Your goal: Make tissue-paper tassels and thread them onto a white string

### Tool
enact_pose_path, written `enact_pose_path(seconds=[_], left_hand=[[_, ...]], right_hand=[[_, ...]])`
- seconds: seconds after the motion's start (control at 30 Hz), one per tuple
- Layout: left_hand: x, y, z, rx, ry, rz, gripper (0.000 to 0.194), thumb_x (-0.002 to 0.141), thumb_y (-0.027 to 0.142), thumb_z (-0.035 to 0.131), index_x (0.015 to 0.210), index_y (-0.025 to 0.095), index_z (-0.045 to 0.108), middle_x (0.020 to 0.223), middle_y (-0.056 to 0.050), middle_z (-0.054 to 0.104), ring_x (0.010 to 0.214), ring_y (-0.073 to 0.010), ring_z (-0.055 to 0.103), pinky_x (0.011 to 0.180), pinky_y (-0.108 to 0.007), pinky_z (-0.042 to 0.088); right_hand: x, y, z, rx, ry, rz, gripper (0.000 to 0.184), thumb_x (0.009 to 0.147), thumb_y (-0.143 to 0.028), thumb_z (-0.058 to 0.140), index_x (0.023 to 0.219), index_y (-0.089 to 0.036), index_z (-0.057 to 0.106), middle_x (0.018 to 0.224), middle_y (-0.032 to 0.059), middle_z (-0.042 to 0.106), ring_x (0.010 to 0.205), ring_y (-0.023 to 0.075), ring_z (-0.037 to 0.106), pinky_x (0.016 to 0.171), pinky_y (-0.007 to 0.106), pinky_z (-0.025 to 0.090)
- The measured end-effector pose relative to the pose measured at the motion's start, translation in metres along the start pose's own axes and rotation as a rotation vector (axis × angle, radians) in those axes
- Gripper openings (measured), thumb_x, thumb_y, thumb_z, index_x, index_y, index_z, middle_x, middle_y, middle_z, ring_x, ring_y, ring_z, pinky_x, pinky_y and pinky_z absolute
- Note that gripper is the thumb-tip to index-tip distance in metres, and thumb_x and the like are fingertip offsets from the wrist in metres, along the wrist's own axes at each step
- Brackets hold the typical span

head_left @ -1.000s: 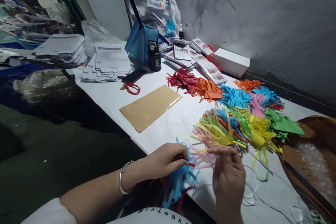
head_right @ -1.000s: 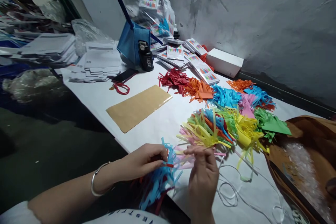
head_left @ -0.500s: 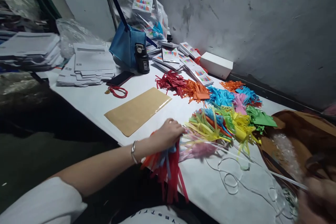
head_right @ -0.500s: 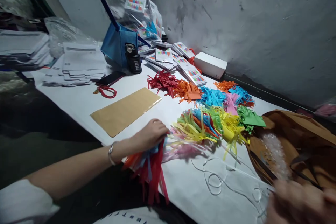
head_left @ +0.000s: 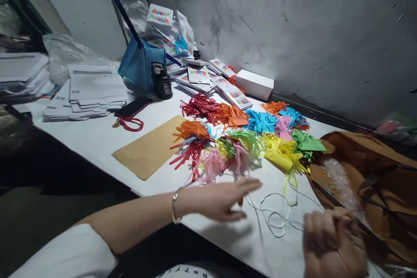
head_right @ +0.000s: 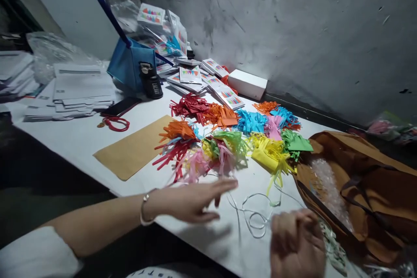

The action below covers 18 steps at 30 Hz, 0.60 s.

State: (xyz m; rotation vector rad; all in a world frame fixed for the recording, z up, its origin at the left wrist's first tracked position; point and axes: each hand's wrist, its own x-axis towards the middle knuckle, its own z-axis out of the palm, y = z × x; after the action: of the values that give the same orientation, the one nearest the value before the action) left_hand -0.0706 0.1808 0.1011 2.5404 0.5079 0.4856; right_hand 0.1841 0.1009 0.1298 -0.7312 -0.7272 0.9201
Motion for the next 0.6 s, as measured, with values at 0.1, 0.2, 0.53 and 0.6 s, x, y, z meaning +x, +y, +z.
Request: enact_pose_path(seconds=[0.1, 0.2, 0.53, 0.6], left_hand=[[0.005, 0.021, 0.044, -0.160, -0.100, 0.048, 0.074, 0.090, 0.037, 0.063, 0.151, 0.010, 0.031, 0.139, -0.021, 0.056, 0.100, -0.0223, 0.068, 0.085, -0.027, 0.054], [-0.004, 0.015, 0.057, -0.174, -0.043, -0.039, 0.029, 0.098, 0.024, 0.048, 0.122, 0.018, 0.062, 0.102, -0.010, 0.074, 0.090, -0.0199, 0.069, 0.079, -0.026, 0.053], [-0.097, -0.026, -0.006, -0.075, 0.532, -0.586, 0.029, 0.098, 0.032, 0.042, 0.106, 0.019, 0.066, 0.091, -0.004, 0.073, 0.080, -0.0174, 0.066, 0.073, -0.026, 0.052], [-0.112, -0.028, -0.015, -0.134, 0.839, -0.807, 0.026, 0.096, 0.036, 0.048, 0.102, 0.018, 0.066, 0.078, 0.000, 0.065, 0.070, -0.0141, 0.058, 0.067, -0.024, 0.050]], right_hand=[[-0.013, 0.017, 0.036, 0.142, -0.045, 0.097, 0.017, 0.094, -0.030, 0.064, 0.081, -0.021, 0.058, 0.048, -0.0118, 0.028, 0.039, 0.0068, 0.015, 0.037, 0.020, 0.020], [-0.018, 0.012, 0.037, 0.179, -0.030, 0.118, 0.017, 0.093, -0.031, 0.065, 0.081, -0.021, 0.058, 0.048, -0.0120, 0.026, 0.039, 0.0071, 0.012, 0.037, 0.021, 0.018], [-0.001, -0.016, -0.088, -0.042, 0.341, -0.132, 0.019, 0.085, -0.030, 0.070, 0.080, -0.019, 0.055, 0.051, -0.0111, 0.029, 0.041, 0.0058, 0.021, 0.042, 0.018, 0.027], [0.009, -0.021, -0.111, -0.167, 0.403, -0.224, 0.025, 0.082, -0.032, 0.069, 0.073, -0.019, 0.050, 0.050, -0.0113, 0.027, 0.040, 0.0050, 0.021, 0.042, 0.018, 0.027]])
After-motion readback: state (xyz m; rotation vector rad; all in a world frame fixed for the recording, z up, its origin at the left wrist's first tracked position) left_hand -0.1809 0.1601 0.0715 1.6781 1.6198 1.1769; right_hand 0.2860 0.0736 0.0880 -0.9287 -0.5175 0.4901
